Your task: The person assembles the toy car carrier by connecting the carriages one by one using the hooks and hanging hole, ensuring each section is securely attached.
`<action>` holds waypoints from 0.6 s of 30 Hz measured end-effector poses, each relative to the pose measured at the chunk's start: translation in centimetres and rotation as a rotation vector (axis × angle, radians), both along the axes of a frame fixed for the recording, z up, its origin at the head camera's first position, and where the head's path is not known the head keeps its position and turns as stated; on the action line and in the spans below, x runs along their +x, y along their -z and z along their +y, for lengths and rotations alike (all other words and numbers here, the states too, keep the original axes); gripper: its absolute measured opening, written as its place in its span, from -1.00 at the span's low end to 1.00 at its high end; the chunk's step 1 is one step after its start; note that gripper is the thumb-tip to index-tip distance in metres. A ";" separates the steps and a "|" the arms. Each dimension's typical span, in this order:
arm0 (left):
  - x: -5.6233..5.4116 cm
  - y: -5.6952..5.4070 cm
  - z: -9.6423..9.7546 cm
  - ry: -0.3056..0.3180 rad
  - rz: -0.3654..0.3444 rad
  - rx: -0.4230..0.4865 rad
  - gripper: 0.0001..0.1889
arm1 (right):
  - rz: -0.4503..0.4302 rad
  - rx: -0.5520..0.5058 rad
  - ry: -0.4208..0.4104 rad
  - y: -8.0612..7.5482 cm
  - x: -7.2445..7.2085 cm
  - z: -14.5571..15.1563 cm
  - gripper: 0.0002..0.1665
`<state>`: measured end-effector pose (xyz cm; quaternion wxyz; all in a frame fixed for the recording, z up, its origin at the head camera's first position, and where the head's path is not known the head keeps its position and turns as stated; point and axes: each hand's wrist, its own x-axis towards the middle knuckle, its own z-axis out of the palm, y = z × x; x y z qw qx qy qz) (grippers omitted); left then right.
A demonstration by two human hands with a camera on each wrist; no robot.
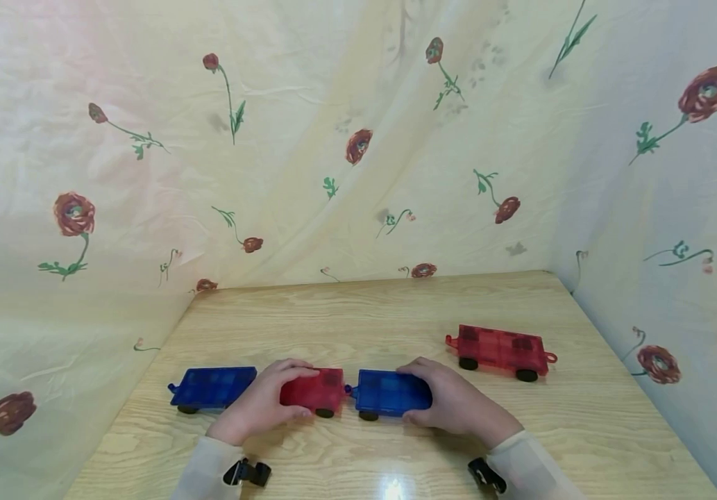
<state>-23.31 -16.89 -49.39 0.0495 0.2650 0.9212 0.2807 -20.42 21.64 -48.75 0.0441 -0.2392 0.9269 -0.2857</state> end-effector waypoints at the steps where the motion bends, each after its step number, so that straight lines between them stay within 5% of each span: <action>1: 0.0 0.0 -0.1 -0.003 -0.002 0.002 -0.29 | -0.002 0.002 0.004 0.0 0.0 0.0 -0.07; 18: -0.3 -0.3 -1.3 -0.030 -0.040 0.016 -0.29 | -0.012 -0.016 0.024 0.0 -0.2 0.7 0.01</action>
